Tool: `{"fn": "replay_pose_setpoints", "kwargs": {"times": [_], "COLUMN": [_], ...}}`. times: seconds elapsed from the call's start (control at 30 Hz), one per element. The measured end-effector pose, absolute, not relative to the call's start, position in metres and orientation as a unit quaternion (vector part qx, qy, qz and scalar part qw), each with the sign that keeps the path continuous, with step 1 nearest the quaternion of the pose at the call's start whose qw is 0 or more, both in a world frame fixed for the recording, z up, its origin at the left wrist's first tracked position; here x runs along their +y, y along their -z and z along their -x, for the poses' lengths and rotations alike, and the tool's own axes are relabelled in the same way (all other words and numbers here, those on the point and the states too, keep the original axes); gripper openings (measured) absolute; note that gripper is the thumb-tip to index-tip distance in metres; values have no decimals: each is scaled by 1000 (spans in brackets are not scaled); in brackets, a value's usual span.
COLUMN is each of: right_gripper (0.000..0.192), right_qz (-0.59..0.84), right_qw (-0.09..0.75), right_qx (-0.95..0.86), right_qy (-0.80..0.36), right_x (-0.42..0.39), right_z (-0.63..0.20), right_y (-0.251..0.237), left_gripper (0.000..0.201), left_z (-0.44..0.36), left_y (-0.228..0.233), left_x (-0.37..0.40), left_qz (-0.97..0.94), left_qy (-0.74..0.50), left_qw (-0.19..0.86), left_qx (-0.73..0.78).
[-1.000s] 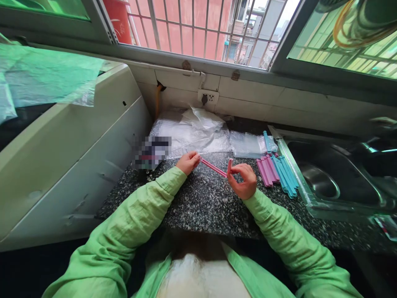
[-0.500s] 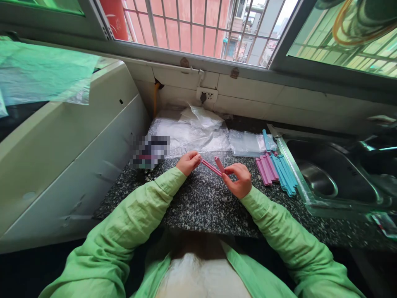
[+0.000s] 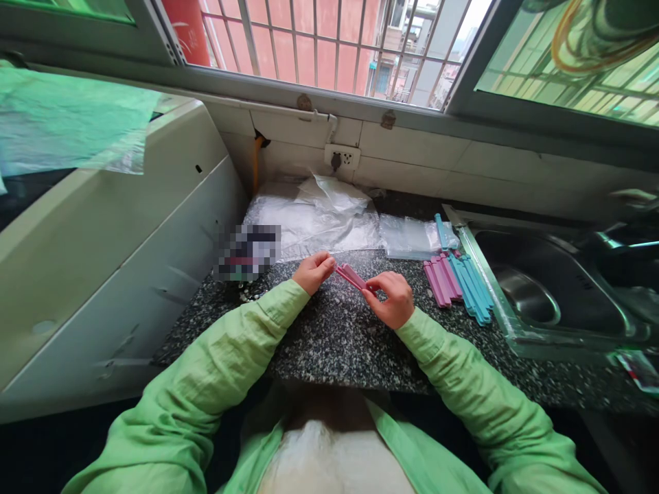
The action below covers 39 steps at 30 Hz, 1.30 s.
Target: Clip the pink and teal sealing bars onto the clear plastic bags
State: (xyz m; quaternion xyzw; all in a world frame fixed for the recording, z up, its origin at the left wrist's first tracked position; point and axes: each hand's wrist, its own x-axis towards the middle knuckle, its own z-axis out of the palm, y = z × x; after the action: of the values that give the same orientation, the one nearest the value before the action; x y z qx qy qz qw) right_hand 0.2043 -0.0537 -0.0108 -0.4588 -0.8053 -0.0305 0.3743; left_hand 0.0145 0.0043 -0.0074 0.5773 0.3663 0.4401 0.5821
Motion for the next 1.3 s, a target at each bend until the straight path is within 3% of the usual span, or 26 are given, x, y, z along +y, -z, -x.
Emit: {"fn": "replay_pose_setpoints", "kwargs": {"times": [0.7, 1.3], "right_gripper": [14, 12], "right_qz": [477, 505], "right_qw": [346, 342], "right_qx": [-808, -790], "right_qy": [18, -69], "right_x": [-52, -50], "right_z": [-202, -205], "right_y": [14, 19], "left_gripper": [47, 43], "left_z": [-15, -11], "left_y": [11, 13], "left_x": [4, 5], "left_qz": [-576, -634], "left_qy": [-438, -434], "left_qw": [581, 526], "left_qx": [373, 364]}}
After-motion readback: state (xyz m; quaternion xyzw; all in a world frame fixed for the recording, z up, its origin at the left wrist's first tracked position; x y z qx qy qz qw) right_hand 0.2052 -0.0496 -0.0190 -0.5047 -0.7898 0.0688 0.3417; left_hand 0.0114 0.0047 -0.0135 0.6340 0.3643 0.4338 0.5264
